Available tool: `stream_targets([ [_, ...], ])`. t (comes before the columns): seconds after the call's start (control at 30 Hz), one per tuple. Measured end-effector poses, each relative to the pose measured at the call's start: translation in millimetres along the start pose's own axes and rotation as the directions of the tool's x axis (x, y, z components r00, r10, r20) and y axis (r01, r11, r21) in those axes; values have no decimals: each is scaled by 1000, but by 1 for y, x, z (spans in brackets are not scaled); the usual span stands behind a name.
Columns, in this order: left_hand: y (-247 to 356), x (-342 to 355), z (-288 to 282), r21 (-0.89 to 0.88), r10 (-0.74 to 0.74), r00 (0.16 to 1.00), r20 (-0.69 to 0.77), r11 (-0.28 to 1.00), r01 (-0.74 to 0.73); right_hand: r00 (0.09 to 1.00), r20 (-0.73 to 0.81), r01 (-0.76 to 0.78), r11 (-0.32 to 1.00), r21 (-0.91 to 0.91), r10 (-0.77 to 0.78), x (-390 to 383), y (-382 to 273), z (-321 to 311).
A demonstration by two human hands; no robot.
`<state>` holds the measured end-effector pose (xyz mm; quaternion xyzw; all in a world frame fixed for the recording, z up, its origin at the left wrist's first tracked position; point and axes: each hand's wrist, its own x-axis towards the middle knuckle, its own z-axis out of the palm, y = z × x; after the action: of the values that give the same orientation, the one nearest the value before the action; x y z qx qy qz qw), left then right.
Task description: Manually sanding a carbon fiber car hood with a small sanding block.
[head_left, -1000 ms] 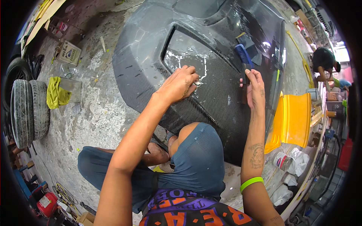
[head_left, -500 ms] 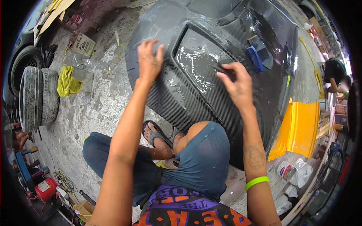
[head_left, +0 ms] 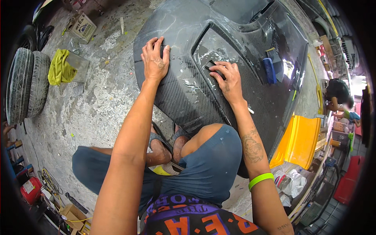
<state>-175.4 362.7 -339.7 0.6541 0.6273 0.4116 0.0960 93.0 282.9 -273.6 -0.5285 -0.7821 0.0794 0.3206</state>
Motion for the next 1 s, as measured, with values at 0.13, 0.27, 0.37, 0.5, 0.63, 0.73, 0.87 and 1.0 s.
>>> stream_targets([
  [0.13,-5,2,-2,2,-10,1000,-8,1000,10,999,-28,35,999,-2,-35,3,-5,4],
  [0.27,-4,0,0,-2,6,1000,-26,1000,-6,996,-77,33,999,-25,-35,4,-3,8],
  [0.37,-3,-1,1,-14,-2,1000,-12,1000,2,998,-63,11,999,-31,-13,2,-1,9],
  [0.5,-7,-2,2,-6,0,1000,-13,1000,0,999,-43,32,999,-23,-33,8,-18,10],
  [0.63,-4,0,0,-27,-1,1000,-8,1000,1,997,-6,71,995,-74,-72,9,-14,15],
  [0.73,-8,0,1,-28,36,999,-35,999,-37,999,23,42,998,-52,-41,3,-16,16],
  [0.87,-8,-1,3,-27,13,1000,-28,1000,-14,1000,-4,19,996,-91,-20,14,-17,22],
  [1.0,-13,-1,4,-30,26,998,-50,999,-27,1000,18,10,998,-62,-9,14,-16,23],
])
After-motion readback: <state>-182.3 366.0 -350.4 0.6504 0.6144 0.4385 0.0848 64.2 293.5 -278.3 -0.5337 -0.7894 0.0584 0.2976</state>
